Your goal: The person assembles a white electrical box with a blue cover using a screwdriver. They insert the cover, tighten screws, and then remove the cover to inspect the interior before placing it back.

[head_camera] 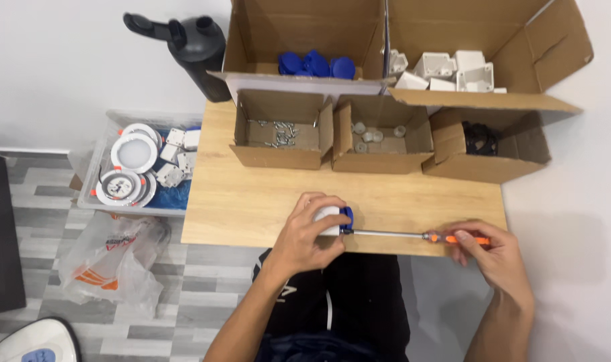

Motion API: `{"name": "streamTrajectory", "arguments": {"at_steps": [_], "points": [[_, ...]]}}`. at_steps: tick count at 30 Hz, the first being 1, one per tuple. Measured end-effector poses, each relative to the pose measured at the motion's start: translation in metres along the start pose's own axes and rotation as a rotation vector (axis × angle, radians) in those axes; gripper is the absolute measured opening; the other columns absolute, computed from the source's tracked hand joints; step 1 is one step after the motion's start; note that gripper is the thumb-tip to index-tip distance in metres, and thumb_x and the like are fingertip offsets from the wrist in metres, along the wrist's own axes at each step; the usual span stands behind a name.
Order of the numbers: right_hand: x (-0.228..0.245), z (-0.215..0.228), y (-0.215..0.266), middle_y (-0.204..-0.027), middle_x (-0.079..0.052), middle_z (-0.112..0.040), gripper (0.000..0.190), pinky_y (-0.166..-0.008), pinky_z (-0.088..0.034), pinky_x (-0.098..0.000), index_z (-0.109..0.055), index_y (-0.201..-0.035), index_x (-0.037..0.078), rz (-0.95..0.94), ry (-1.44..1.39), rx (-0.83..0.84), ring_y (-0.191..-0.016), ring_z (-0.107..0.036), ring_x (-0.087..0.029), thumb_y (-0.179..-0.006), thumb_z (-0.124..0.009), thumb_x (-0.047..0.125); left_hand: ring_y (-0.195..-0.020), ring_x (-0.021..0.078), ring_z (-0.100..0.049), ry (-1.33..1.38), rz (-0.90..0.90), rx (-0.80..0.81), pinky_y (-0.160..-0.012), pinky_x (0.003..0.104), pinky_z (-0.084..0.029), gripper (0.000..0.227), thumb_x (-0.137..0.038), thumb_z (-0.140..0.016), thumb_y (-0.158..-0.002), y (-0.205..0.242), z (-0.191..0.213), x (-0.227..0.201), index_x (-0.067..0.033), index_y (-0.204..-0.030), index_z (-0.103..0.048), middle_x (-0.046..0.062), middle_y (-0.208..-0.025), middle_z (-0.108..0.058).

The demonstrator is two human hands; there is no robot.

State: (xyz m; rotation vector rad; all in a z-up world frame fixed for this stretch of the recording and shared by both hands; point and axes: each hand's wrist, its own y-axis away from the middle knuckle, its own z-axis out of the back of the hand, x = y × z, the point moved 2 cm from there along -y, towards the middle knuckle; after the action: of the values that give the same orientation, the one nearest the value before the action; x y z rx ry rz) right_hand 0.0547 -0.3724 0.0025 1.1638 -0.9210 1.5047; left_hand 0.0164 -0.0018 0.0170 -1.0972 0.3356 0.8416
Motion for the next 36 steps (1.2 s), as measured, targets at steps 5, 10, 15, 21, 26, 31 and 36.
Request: {"name": "streamTrajectory", "arguments": {"at_steps": [5, 10, 15, 21, 26, 31, 36], "points": [[-0.044, 0.018, -0.004, -0.117, -0.020, -0.075, 0.026, -0.096, -0.069, -0.0380, -0.076, -0.112, 0.000, 0.207, -0.133, -0.032, -0.112, -0.076, -0.032, -0.088, -0.079, -0.006, -0.115, 0.0362, -0.060, -0.011, -0.013, -0.013, -0.103, 0.049, -0.057, 0.025, -0.009, -0.075, -0.090, -0.001, -0.001, 0.000, -0.0093, -0.115, -0.072, 0.012, -0.131, -0.067], [-0.037, 0.008, 0.005, -0.117, -0.014, -0.071, 0.040, -0.109, -0.069, -0.0466, -0.069, -0.113, 0.009, 0.240, -0.218, -0.088, -0.117, -0.074, -0.031, -0.081, -0.083, -0.010, -0.115, 0.0337, -0.064, -0.019, -0.016, 0.002, -0.105, 0.051, -0.056, 0.024, -0.013, -0.076, -0.090, 0.006, -0.005, 0.006, -0.0070, -0.113, -0.073, 0.014, -0.131, -0.069], [0.001, 0.006, 0.008, -0.139, -0.011, -0.075, 0.058, -0.094, -0.059, -0.0295, -0.069, -0.139, 0.006, -0.077, 0.195, -0.049, -0.134, -0.070, -0.020, -0.084, -0.085, 0.012, -0.114, 0.0350, -0.061, -0.041, 0.004, -0.013, -0.101, 0.049, -0.057, 0.024, -0.009, -0.076, -0.089, 0.006, -0.006, 0.003, -0.0089, -0.113, -0.073, 0.010, -0.132, -0.068], [-0.012, 0.005, 0.013, -0.113, -0.024, -0.073, 0.012, -0.063, -0.060, -0.0318, -0.071, -0.112, -0.007, 0.061, -0.046, -0.034, -0.073, -0.070, -0.029, -0.104, -0.069, 0.001, -0.114, 0.0369, -0.064, -0.029, -0.004, -0.009, -0.102, 0.050, -0.055, 0.021, -0.010, -0.076, -0.092, 0.001, -0.001, -0.005, -0.0085, -0.112, -0.070, 0.013, -0.130, -0.068], [-0.040, 0.015, 0.006, -0.119, -0.018, -0.070, 0.026, -0.110, -0.068, -0.0449, -0.070, -0.111, 0.005, 0.251, -0.188, -0.035, -0.115, -0.076, -0.033, -0.089, -0.080, -0.005, -0.114, 0.0366, -0.063, -0.036, -0.005, -0.013, -0.103, 0.050, -0.054, 0.025, -0.009, -0.075, -0.087, 0.001, -0.003, -0.004, -0.0087, -0.111, -0.069, 0.013, -0.130, -0.068], [-0.022, 0.001, 0.007, -0.123, -0.018, -0.066, 0.046, -0.114, -0.064, -0.0493, -0.064, -0.121, 0.010, 0.281, -0.236, -0.044, -0.120, -0.070, -0.033, -0.084, -0.081, -0.011, -0.116, 0.0362, -0.063, -0.056, -0.003, -0.020, -0.102, 0.049, -0.055, 0.025, -0.009, -0.075, -0.085, 0.007, -0.006, 0.000, -0.0107, -0.109, -0.069, 0.011, -0.131, -0.068], [-0.003, -0.002, 0.009, -0.095, -0.025, -0.076, 0.033, -0.054, -0.062, -0.0345, -0.071, -0.116, -0.008, -0.047, -0.050, -0.023, -0.065, -0.077, -0.035, -0.113, -0.059, 0.023, -0.115, 0.0360, -0.064, -0.057, -0.013, -0.027, -0.101, 0.049, -0.054, 0.021, -0.008, -0.075, -0.085, 0.005, -0.006, 0.000, -0.0114, -0.105, -0.069, 0.012, -0.130, -0.069]]}}
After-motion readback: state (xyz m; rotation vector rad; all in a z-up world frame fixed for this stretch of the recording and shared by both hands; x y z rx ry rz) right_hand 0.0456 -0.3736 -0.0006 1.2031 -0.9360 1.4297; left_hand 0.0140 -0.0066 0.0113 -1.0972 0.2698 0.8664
